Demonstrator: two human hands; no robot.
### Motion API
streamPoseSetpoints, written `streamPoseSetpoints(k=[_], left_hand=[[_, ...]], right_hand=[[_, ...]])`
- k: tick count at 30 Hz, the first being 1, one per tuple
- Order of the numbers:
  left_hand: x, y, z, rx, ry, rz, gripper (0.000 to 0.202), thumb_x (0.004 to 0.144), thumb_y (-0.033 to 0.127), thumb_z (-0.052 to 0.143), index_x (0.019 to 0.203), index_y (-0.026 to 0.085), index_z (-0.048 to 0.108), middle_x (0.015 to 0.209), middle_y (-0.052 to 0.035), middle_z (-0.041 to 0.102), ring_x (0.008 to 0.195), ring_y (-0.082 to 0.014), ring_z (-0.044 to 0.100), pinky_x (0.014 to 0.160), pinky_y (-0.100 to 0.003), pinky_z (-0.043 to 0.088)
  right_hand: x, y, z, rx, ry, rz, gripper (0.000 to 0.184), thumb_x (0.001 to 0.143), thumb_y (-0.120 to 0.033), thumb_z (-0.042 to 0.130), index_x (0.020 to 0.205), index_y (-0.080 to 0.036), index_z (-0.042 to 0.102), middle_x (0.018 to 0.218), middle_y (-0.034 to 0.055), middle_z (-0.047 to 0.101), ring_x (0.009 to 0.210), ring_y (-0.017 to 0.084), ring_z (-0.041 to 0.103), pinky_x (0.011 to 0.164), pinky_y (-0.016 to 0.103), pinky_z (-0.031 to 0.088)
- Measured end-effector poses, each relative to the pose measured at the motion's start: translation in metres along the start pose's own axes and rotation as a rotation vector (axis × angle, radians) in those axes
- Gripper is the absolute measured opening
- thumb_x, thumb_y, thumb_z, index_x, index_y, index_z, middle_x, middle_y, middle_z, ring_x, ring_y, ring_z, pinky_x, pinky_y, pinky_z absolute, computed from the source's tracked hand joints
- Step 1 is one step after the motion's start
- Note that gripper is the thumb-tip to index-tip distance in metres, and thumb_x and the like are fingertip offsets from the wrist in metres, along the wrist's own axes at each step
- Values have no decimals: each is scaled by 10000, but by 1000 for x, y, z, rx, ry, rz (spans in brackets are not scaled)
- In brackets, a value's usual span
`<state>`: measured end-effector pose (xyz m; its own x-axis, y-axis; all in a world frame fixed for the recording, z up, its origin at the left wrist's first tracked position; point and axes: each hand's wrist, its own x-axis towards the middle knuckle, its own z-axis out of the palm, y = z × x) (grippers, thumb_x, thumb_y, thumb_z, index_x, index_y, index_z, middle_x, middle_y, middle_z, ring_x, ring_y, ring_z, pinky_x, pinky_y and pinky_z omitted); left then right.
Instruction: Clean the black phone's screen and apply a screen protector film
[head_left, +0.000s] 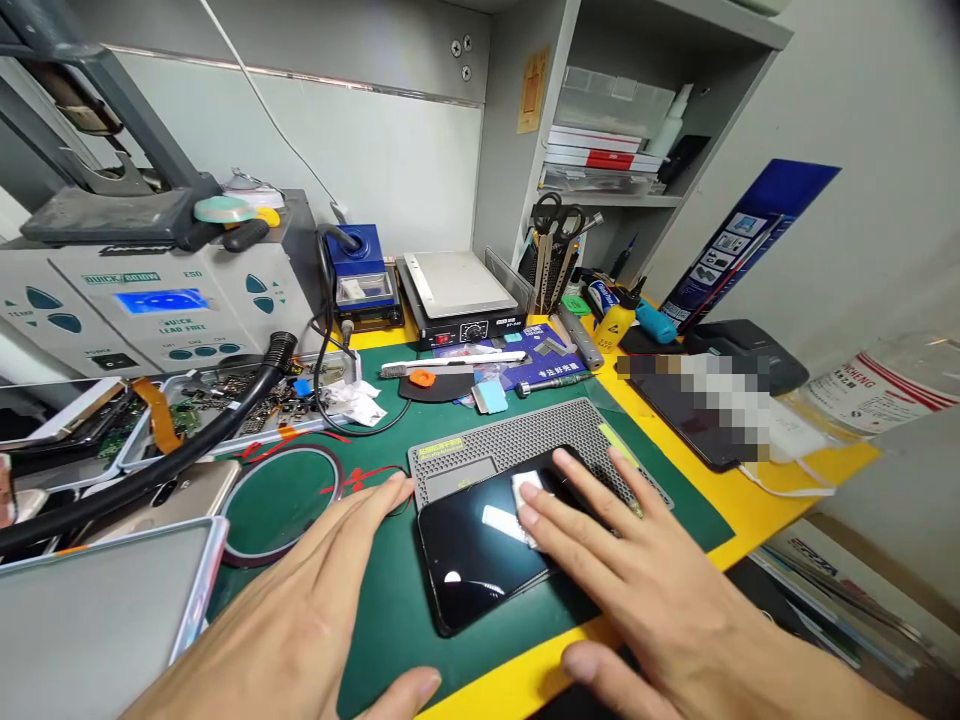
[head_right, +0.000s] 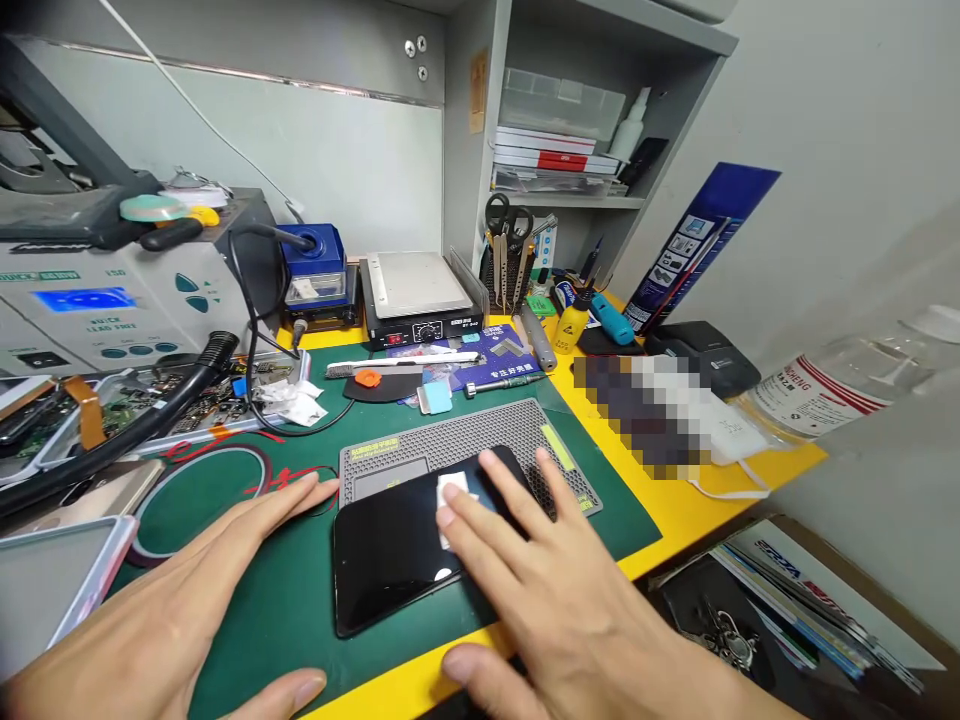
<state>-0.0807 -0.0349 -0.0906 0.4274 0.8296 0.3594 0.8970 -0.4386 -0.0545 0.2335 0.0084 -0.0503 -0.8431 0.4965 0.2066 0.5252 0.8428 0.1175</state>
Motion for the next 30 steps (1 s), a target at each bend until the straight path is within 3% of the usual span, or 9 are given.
streamPoseSetpoints(k=[4,13,20,25,30], left_hand=[[3,1,-2,-10,-14,-16,993,731,536,703,1558,156,305,1470,-165,587,1240,-362,657,913,-444,642],[-5,-5,6,7,-39,-24,1020,770,621,676,1600,200,259,1541,-120,522,1317,-344,603,963,-437,615],[-12,-8,8,0,-132,-77,994,821,659,625,1621,252,197,1601,-102,444,1376,-348,546,1005,-486,592],[-6,-5,-3,-60,-179,-63,979,842,642,610,1626,274,153,1620,-85,420,1415,-313,509,1047,-457,574],[2,2,-23,-138,-305,-113,944,882,591,594,1624,244,124,1666,-79,337,1502,-274,384,1170,-433,465]], right_hand=[[-25,13,8,-27,-14,101,723,967,-396,534,1586,-86,325,1637,90,281,1537,377,167,1236,623,150],[-43,14,10,-25,67,183,617,979,-263,521,1545,-68,371,1602,132,353,1527,342,231,1193,544,335],[-46,6,9,-51,61,171,626,961,-284,545,1519,-44,395,1627,121,305,1530,371,195,1247,532,148],[-33,-7,6,-49,76,106,680,942,-370,570,1514,-35,419,1631,132,290,1529,389,185,1254,565,56],[-1,-29,4,-30,139,-28,630,978,-497,540,1399,-30,570,1542,152,439,1467,392,342,1263,571,-3]])
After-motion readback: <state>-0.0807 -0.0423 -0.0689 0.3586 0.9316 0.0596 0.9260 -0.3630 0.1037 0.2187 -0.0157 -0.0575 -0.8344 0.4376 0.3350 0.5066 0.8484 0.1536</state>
